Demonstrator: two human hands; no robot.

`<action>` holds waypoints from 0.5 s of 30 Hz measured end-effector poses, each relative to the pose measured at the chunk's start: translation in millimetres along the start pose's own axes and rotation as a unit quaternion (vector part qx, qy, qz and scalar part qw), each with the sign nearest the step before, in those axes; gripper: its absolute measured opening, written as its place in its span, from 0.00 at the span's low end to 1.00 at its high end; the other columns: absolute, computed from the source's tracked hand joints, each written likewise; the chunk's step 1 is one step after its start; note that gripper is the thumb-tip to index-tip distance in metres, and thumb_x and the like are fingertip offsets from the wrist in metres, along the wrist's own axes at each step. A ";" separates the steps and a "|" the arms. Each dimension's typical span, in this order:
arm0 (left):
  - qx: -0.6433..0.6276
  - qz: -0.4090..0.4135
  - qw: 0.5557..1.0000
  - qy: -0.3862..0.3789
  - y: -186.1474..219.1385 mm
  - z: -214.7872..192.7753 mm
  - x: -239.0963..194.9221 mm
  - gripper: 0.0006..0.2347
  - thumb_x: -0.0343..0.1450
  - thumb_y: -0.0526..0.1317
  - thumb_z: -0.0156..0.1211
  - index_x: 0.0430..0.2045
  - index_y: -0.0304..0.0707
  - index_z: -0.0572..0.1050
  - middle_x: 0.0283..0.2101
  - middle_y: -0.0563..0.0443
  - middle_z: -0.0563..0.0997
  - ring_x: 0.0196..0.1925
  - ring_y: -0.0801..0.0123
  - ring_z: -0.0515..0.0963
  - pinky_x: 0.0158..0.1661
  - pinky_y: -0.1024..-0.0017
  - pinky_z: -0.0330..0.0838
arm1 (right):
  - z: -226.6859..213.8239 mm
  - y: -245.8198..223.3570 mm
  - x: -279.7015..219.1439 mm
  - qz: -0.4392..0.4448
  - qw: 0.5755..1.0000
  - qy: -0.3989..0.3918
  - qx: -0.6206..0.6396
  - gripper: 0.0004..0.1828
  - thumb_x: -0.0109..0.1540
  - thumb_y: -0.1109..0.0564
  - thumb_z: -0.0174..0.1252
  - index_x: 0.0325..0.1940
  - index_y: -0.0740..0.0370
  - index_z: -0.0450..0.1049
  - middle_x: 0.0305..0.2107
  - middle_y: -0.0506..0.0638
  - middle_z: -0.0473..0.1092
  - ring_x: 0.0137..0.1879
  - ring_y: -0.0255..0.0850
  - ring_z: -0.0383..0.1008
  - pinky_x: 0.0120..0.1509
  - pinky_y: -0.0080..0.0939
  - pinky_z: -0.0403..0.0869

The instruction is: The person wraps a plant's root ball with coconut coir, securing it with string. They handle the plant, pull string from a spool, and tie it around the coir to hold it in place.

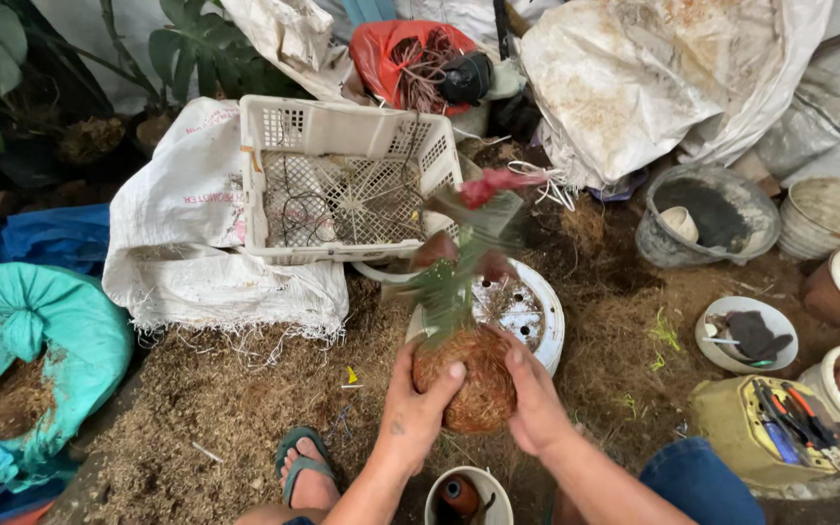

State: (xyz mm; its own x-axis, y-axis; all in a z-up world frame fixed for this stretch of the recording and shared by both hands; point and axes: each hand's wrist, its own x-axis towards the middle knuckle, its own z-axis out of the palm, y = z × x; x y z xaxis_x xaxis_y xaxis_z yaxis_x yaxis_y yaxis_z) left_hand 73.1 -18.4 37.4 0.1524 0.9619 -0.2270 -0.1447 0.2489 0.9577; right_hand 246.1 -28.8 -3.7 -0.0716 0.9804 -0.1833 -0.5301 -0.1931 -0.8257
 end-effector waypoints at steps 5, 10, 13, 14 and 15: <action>0.237 0.145 0.960 -0.032 7.6 -1.5 -11.9 0.48 0.59 0.45 0.74 0.70 0.27 0.47 0.66 0.31 0.61 0.69 0.50 0.66 0.66 0.60 0.61 | -31.0 15.7 7.3 0.002 0.997 0.026 -0.077 0.45 0.58 0.43 0.69 0.70 0.73 0.64 0.61 0.64 0.69 0.65 0.53 0.69 0.69 0.53 0.70; 0.262 0.128 0.956 -0.004 11.6 9.6 -17.9 0.48 0.59 0.48 0.77 0.69 0.29 0.48 0.68 0.31 0.57 0.71 0.46 0.61 0.67 0.57 0.60 | -37.7 20.1 15.7 0.041 0.997 0.063 -0.020 0.45 0.53 0.47 0.70 0.70 0.57 0.59 0.63 0.53 0.66 0.68 0.48 0.66 0.69 0.51 0.71; 0.300 0.201 0.932 0.032 8.7 18.6 -25.1 0.51 0.57 0.49 0.80 0.68 0.27 0.47 0.67 0.27 0.55 0.70 0.38 0.58 0.65 0.51 0.58 | -30.3 7.3 11.7 -0.041 0.994 -0.010 -0.101 0.44 0.55 0.47 0.70 0.71 0.59 0.60 0.62 0.55 0.66 0.70 0.50 0.66 0.72 0.50 0.68; 0.313 0.237 0.919 0.039 9.5 17.8 -24.4 0.53 0.56 0.49 0.81 0.68 0.26 0.47 0.67 0.26 0.54 0.70 0.35 0.58 0.64 0.49 0.57 | -26.0 2.0 9.9 -0.099 0.985 -0.045 -0.135 0.44 0.56 0.46 0.70 0.72 0.61 0.61 0.62 0.57 0.67 0.70 0.50 0.65 0.73 0.50 0.67; 0.202 0.171 0.964 0.033 10.9 15.2 -22.7 0.51 0.57 0.52 0.77 0.70 0.31 0.48 0.67 0.31 0.57 0.68 0.37 0.62 0.62 0.49 0.63 | -22.0 -4.5 8.7 -0.099 0.988 -0.049 -0.110 0.44 0.55 0.46 0.71 0.70 0.63 0.62 0.62 0.58 0.67 0.68 0.52 0.67 0.69 0.54 0.69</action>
State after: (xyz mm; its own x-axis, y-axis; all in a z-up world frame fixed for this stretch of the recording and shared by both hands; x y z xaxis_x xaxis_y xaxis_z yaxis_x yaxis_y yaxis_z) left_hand 83.0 -39.2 55.7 0.0993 0.9882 0.1163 0.2196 -0.1358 0.9661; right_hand 266.4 -20.3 -13.4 -0.0728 0.9966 0.0378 -0.3460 0.0103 -0.9382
